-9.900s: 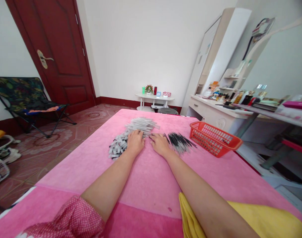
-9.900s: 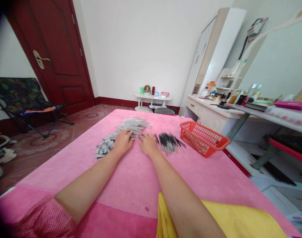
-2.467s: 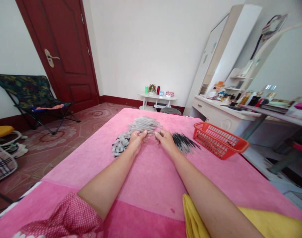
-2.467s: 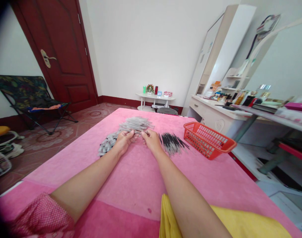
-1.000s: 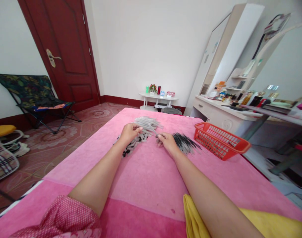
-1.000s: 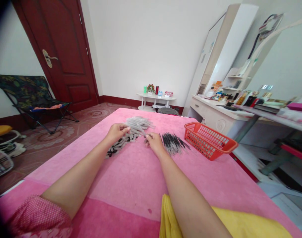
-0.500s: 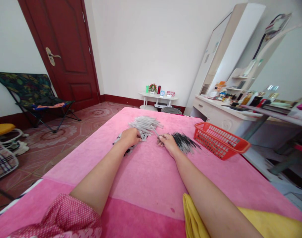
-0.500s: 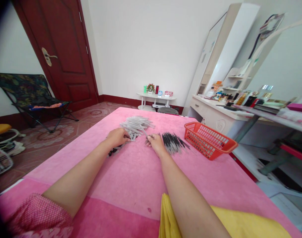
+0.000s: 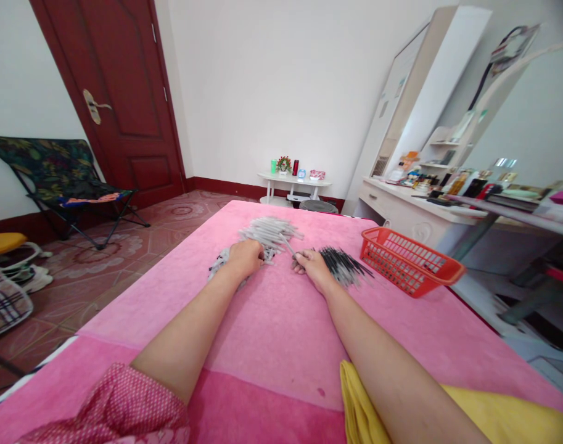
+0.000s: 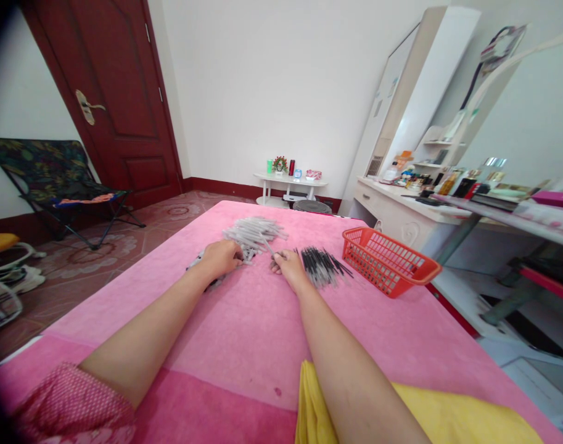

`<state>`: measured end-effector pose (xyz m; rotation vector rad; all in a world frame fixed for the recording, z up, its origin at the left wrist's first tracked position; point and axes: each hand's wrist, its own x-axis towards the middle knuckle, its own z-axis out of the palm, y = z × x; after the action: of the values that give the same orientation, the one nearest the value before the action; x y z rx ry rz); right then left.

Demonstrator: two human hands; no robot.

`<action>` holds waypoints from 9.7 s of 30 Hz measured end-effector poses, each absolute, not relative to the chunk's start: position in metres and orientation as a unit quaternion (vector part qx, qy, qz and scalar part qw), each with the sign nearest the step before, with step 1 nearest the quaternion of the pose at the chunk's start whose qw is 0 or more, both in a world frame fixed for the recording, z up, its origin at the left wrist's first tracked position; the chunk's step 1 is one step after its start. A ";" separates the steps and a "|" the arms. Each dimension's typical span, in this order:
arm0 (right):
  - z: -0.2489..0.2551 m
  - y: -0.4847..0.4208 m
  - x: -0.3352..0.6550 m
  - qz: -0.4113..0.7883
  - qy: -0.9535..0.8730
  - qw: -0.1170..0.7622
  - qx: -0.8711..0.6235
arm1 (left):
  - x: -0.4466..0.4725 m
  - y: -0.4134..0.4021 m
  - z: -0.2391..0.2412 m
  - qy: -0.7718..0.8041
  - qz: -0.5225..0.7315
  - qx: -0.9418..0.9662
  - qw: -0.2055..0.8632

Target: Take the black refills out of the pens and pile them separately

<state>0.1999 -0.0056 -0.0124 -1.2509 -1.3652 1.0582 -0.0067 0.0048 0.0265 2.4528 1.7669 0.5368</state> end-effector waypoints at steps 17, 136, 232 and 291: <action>-0.014 -0.004 0.201 0.440 -0.559 0.486 -0.509 | -0.012 0.020 0.022 0.585 0.327 0.715 0.199; 0.019 -0.017 0.195 0.588 -0.385 0.507 -0.500 | -0.022 0.022 0.015 0.570 0.390 0.717 0.098; 0.046 -0.025 0.211 0.046 -0.746 0.479 -0.460 | -0.009 0.006 0.033 0.343 0.297 0.592 0.666; 0.096 -0.055 0.340 -0.223 -0.301 0.442 -0.815 | -0.018 0.032 0.009 0.482 0.552 0.588 0.342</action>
<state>0.3404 -0.0549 0.0962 -2.0217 -0.7475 -0.5534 -0.0182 0.0324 0.0093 1.5294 1.2524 1.4346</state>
